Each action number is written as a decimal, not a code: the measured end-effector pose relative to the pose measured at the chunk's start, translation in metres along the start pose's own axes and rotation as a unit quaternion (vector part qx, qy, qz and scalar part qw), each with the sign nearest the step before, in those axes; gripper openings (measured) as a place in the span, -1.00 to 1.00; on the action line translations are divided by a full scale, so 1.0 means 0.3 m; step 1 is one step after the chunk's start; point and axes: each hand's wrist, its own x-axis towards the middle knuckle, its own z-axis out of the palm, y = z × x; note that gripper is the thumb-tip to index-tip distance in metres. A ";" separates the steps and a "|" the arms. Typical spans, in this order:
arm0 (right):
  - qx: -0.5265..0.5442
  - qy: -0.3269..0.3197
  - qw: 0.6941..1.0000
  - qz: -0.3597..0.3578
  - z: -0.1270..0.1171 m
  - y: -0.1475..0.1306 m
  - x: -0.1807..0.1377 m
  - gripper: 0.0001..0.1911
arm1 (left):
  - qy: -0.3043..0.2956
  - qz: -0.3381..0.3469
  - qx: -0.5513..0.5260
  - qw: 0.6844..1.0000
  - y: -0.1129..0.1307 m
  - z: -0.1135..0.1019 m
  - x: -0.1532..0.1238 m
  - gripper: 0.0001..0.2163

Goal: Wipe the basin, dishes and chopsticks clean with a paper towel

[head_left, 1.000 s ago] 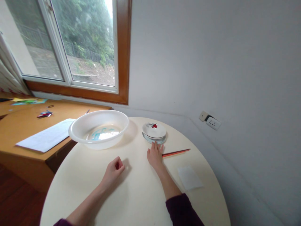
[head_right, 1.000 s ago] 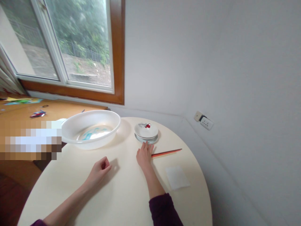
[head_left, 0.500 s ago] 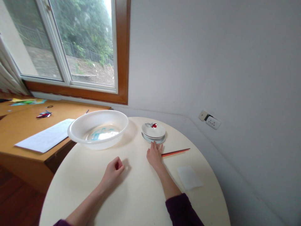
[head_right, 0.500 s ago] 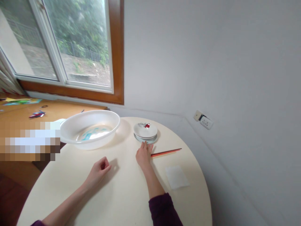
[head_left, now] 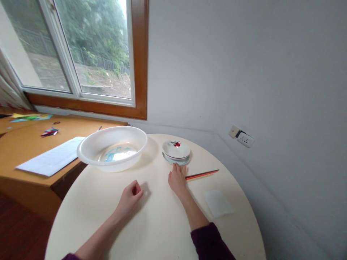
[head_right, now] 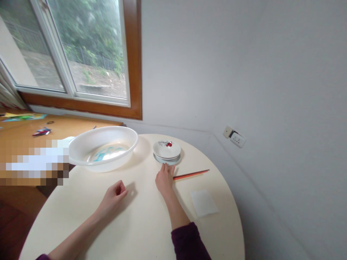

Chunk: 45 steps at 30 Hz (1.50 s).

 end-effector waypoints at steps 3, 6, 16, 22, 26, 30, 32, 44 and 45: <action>-0.002 -0.010 1.000 0.002 -0.003 -0.007 -0.006 -0.47 | 0.001 0.003 -0.001 1.000 0.001 -0.001 -0.002 -0.80; 0.006 -0.024 0.999 0.030 -0.004 -0.015 -0.010 -0.46 | 0.001 0.006 -0.003 1.000 0.002 -0.002 -0.002 -0.80; 0.024 0.001 0.998 0.054 -0.002 -0.001 0.010 -0.56 | 0.002 -0.003 -0.010 1.000 0.012 -0.002 -0.003 -0.79; 0.031 0.013 0.999 0.035 -0.004 0.006 0.010 -0.61 | 0.002 0.000 -0.010 1.000 0.013 -0.005 -0.003 -0.77; 0.036 0.022 0.999 0.025 0.001 0.009 0.002 -0.60 | 0.001 0.001 -0.006 1.000 0.006 -0.004 -0.002 -0.78; 0.043 0.025 0.999 0.016 0.003 0.011 -0.001 -0.61 | 0.000 -0.003 -0.008 1.000 0.004 -0.001 -0.002 -0.79; 0.040 0.022 0.999 0.014 0.004 0.010 -0.002 -0.61 | 0.000 -0.003 -0.011 1.000 0.007 0.000 -0.003 -0.79; 0.039 0.008 0.999 -0.001 0.020 0.002 -0.008 -0.52 | -0.001 0.001 -0.002 1.000 0.013 -0.002 -0.004 -0.79; 0.042 0.006 0.999 -0.002 0.018 0.001 -0.009 -0.51 | 0.000 0.000 -0.001 1.000 0.013 -0.002 -0.004 -0.79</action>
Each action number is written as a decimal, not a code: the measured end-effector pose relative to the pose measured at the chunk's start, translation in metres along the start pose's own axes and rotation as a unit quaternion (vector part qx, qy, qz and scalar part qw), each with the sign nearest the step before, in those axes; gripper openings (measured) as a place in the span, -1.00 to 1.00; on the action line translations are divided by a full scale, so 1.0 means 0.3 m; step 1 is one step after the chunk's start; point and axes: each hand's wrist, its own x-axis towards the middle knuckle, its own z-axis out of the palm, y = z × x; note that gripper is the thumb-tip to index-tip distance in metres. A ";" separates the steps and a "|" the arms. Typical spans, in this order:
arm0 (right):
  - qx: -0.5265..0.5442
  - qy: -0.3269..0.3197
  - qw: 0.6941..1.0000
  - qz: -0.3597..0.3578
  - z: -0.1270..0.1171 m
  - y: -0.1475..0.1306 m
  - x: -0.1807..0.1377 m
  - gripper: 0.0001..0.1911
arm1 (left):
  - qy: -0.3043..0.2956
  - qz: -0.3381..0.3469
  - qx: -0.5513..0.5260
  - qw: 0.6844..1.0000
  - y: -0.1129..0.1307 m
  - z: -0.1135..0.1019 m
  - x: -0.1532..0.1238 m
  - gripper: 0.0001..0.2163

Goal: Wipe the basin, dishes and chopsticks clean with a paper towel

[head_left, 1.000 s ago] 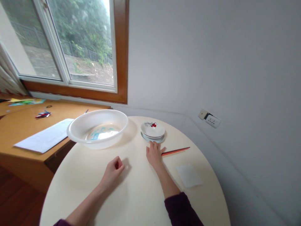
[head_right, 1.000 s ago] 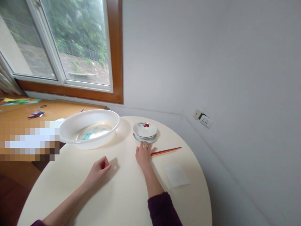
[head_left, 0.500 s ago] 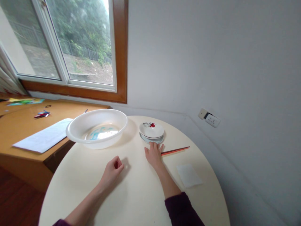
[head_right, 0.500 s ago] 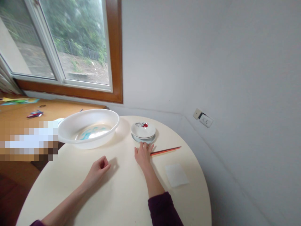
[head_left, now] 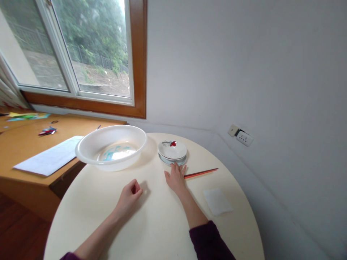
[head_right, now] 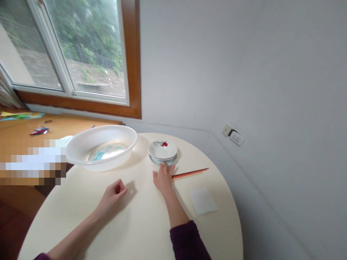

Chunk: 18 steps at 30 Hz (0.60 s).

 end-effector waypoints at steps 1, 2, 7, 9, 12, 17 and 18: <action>0.002 -0.002 1.000 0.000 -0.002 -0.002 -0.001 -0.51 | 0.000 -0.001 0.001 1.000 0.001 0.000 0.000 -0.79; 0.003 -0.003 1.000 0.000 -0.003 -0.003 -0.001 -0.51 | 0.000 -0.001 0.001 1.000 0.002 0.000 -0.001 -0.79; 0.005 -0.010 1.000 -0.006 -0.008 -0.006 -0.004 -0.49 | -0.001 0.000 -0.002 1.000 0.008 -0.001 -0.005 -0.79; 0.005 -0.011 1.000 -0.009 -0.006 -0.006 -0.003 -0.49 | -0.001 0.000 -0.003 1.000 0.005 0.000 -0.004 -0.79; 0.003 -0.013 1.000 -0.009 -0.002 -0.008 -0.001 -0.49 | -0.001 0.002 -0.004 1.000 -0.002 0.003 0.000 -0.80; 0.001 -0.010 1.000 -0.013 0.012 -0.021 0.004 -0.48 | 0.000 0.006 0.001 1.000 -0.006 0.006 0.002 -0.79; 0.001 -0.008 1.000 -0.013 0.015 -0.024 0.006 -0.48 | 0.000 0.006 0.003 1.000 -0.005 0.005 0.001 -0.79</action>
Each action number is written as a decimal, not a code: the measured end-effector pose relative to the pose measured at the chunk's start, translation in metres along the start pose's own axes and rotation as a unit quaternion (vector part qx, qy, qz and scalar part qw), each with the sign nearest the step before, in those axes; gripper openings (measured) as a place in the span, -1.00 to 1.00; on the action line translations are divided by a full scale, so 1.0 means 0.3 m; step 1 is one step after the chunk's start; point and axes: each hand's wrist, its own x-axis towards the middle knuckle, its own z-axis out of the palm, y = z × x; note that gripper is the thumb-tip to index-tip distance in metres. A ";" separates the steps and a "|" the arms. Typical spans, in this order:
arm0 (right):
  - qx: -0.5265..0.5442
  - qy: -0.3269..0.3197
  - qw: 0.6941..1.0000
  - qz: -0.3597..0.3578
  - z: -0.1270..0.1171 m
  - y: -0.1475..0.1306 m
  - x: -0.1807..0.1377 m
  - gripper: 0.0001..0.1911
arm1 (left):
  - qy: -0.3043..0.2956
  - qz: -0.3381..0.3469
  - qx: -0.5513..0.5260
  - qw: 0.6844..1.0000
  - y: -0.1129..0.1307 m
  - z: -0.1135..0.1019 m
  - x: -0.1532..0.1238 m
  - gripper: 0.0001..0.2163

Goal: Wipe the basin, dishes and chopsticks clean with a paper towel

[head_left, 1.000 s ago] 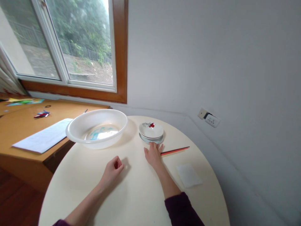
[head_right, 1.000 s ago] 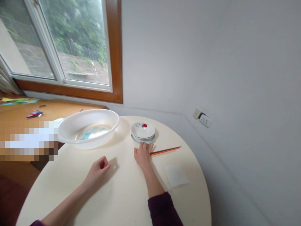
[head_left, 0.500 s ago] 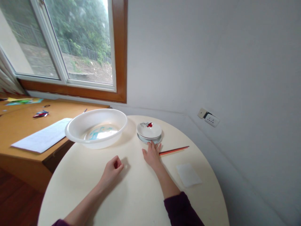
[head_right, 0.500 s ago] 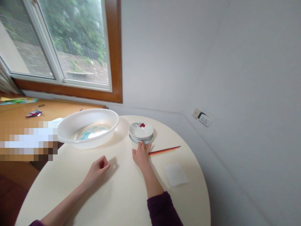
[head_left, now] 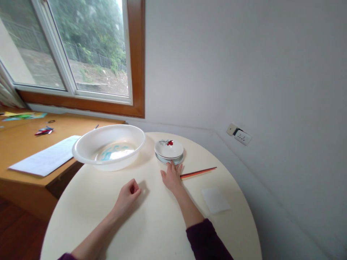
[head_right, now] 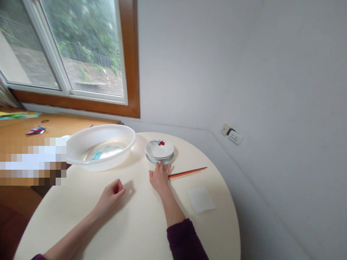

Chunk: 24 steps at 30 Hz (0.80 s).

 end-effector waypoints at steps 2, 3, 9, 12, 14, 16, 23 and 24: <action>0.000 0.003 1.000 0.000 0.005 -0.006 0.004 -0.48 | 0.001 0.000 0.004 1.000 0.003 -0.001 -0.001 -0.79; 0.000 0.004 1.000 -0.001 0.008 -0.008 0.007 -0.48 | 0.002 0.000 0.006 1.000 0.005 -0.002 -0.002 -0.79; -0.007 0.006 1.000 -0.003 0.015 -0.019 0.018 -0.52 | 0.005 0.002 0.005 1.000 0.015 -0.006 -0.004 -0.78; -0.002 0.011 1.000 -0.004 0.013 -0.030 0.021 -0.53 | 0.008 0.004 0.002 1.000 0.014 -0.004 -0.004 -0.78; 0.003 0.011 1.000 -0.004 0.011 -0.040 0.025 -0.53 | 0.012 0.005 0.002 1.000 0.010 -0.002 -0.003 -0.78; 0.008 0.007 1.000 -0.004 0.011 -0.048 0.029 -0.53 | 0.012 0.006 0.003 1.000 0.007 0.000 -0.001 -0.78; 0.014 0.004 1.000 -0.011 0.014 -0.055 0.035 -0.57 | 0.012 0.002 0.010 1.000 0.010 0.000 -0.001 -0.79; 0.014 0.006 1.000 -0.012 0.015 -0.054 0.035 -0.57 | 0.013 0.001 0.010 1.000 0.011 0.000 -0.001 -0.79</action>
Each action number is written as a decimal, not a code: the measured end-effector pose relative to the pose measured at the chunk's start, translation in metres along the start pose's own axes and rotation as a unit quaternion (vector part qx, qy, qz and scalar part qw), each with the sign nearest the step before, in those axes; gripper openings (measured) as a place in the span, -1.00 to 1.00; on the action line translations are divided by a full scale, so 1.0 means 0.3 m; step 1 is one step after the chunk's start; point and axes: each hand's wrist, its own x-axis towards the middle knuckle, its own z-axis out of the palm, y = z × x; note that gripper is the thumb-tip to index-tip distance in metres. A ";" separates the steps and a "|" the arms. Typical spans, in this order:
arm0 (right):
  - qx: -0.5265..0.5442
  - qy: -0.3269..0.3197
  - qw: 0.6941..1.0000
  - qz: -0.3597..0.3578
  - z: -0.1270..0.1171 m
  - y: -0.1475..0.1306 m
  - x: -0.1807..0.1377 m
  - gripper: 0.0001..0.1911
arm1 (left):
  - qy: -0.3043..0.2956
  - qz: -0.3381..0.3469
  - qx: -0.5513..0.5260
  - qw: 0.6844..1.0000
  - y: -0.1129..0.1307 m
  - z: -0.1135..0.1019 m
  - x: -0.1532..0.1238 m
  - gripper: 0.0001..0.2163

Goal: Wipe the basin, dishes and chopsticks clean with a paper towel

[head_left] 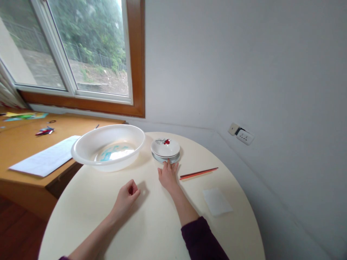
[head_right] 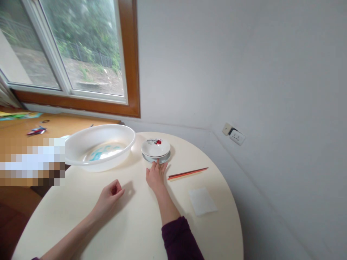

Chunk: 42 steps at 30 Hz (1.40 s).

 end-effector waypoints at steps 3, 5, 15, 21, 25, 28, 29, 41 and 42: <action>-0.001 0.007 1.000 -0.002 0.004 0.002 0.000 -0.58 | 0.003 0.000 0.001 1.000 0.002 0.000 -0.001 -0.78; 0.002 0.009 1.000 -0.002 0.006 0.003 0.001 -0.59 | 0.004 0.001 0.003 1.000 0.003 0.000 -0.001 -0.77; 0.002 0.004 1.000 0.006 -0.004 -0.002 0.003 -0.63 | 0.008 0.003 0.011 1.000 -0.002 -0.004 0.004 -0.65; 0.009 0.003 1.000 0.006 -0.011 -0.005 0.002 -0.64 | 0.012 0.012 -0.006 1.000 0.012 -0.002 0.000 -0.64; 0.012 0.002 1.000 0.006 -0.014 -0.006 0.001 -0.63 | 0.008 0.015 -0.023 1.000 0.016 -0.001 0.002 -0.65; 0.007 0.003 1.000 0.005 -0.014 -0.006 0.001 -0.63 | 0.004 0.014 -0.028 1.000 0.013 -0.001 0.003 -0.65; 0.006 0.003 1.000 0.005 -0.014 -0.006 0.001 -0.63 | 0.006 0.015 -0.029 0.999 0.011 -0.001 0.003 -0.65; 0.012 -0.004 1.000 0.012 -0.017 -0.007 0.000 -0.62 | 0.029 0.019 -0.017 0.999 0.007 -0.004 0.005 -0.60; 0.011 -0.004 1.000 0.010 -0.017 -0.007 0.000 -0.62 | 0.031 0.018 -0.017 0.999 0.010 -0.005 0.004 -0.60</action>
